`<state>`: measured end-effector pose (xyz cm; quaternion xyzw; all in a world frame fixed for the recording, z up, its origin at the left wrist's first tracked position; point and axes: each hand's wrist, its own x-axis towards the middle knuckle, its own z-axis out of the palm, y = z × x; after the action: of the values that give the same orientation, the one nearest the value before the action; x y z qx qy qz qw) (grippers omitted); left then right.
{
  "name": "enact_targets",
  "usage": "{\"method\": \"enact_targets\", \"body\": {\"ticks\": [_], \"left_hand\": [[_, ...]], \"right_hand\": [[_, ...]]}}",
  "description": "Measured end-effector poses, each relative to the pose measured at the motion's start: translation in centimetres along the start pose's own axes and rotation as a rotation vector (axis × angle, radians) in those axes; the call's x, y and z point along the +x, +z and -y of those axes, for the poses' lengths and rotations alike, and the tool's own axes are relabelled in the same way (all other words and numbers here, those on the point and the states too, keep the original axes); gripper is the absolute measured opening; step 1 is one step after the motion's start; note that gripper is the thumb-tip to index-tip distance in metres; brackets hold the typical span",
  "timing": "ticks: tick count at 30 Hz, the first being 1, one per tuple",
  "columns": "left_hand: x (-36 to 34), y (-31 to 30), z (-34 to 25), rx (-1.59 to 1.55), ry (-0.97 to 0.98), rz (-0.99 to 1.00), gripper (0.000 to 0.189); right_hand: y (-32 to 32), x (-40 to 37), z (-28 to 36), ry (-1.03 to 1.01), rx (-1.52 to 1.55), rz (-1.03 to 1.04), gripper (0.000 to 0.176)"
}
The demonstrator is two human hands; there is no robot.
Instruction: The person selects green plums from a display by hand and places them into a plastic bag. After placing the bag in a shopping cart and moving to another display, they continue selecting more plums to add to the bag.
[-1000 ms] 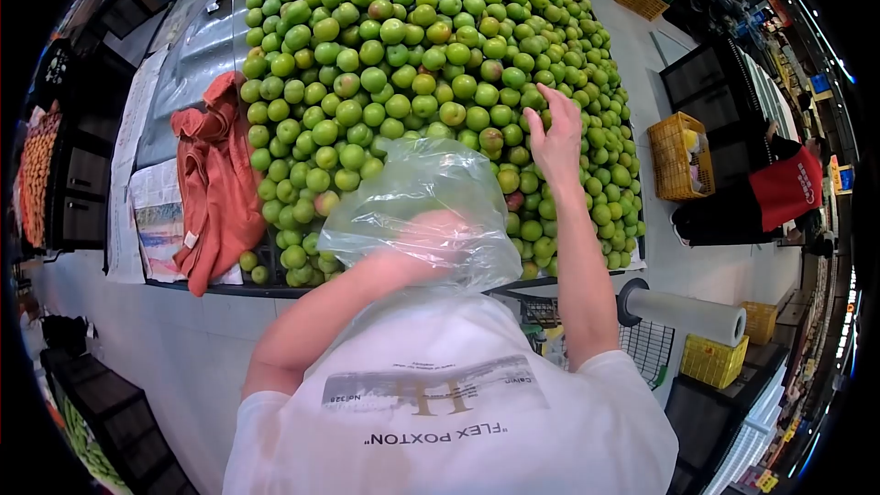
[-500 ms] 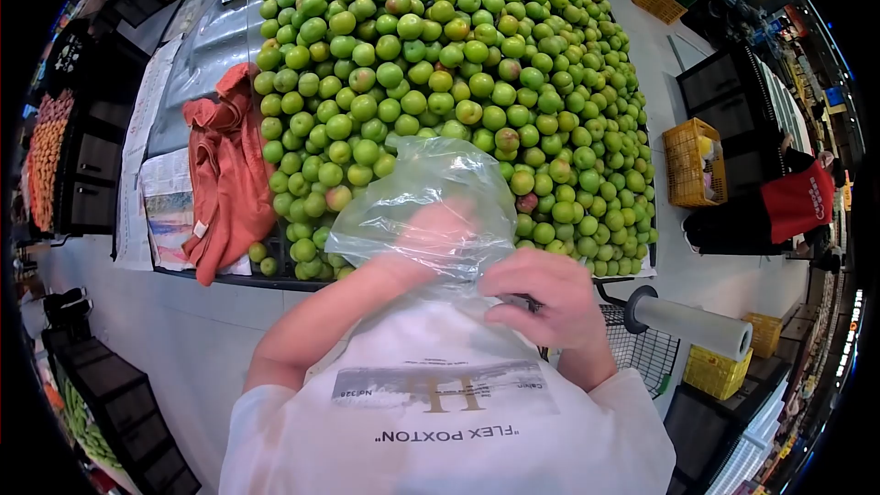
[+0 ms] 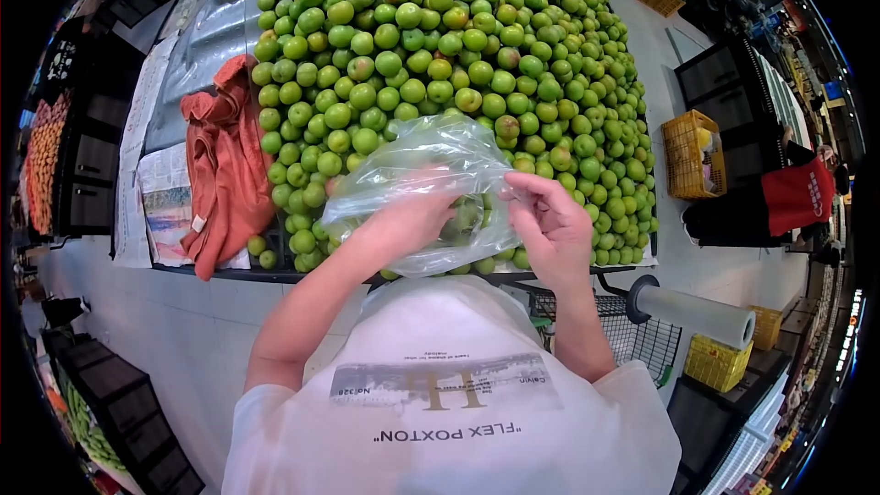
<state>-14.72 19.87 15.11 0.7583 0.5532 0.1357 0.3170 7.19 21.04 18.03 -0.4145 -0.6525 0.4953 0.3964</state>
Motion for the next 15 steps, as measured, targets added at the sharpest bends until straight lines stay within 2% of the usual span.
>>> {"method": "enact_targets", "body": {"ticks": [1, 3, 5, 6, 8, 10, 12, 14, 15], "left_hand": [[-0.2, -0.2, -0.5, -0.024, 0.006, -0.004, 0.038], [-0.1, -0.2, -0.8, -0.048, 0.012, -0.01, 0.04], [0.1, 0.0, -0.8, -0.081, 0.127, -0.001, 0.045], [0.3, 0.5, -0.6, -0.083, 0.124, -0.007, 0.045], [0.6, 1.8, -0.1, 0.054, 0.312, -0.131, 0.05], [0.2, 1.4, -0.4, 0.093, 0.355, -0.209, 0.05], [0.1, 0.5, -1.0, 0.138, 0.4, -0.286, 0.05], [0.2, -0.4, -1.8, 0.227, 0.418, -0.254, 0.037], [0.3, 0.0, -1.7, 0.225, 0.414, -0.255, 0.037]], "right_hand": [[0.0, -0.1, 0.4, -0.05, 0.214, -0.028, 0.036], [-0.1, -0.3, 2.0, -0.106, 0.243, -0.054, 0.035], [-0.3, -0.3, 3.1, -0.199, 0.259, -0.087, 0.036], [-0.6, -0.4, 3.2, -0.2, 0.257, -0.08, 0.036], [-1.0, -0.7, 3.6, -0.289, 0.275, -0.099, 0.037], [-1.2, -0.8, 4.7, -0.306, 0.271, -0.137, 0.034], [-1.8, -1.0, 5.7, -0.428, 0.295, -0.182, 0.029], [-1.9, -1.2, 6.3, -0.443, 0.235, -0.212, 0.025], [-2.1, -1.2, 6.3, -0.482, 0.238, -0.199, 0.024]]}}
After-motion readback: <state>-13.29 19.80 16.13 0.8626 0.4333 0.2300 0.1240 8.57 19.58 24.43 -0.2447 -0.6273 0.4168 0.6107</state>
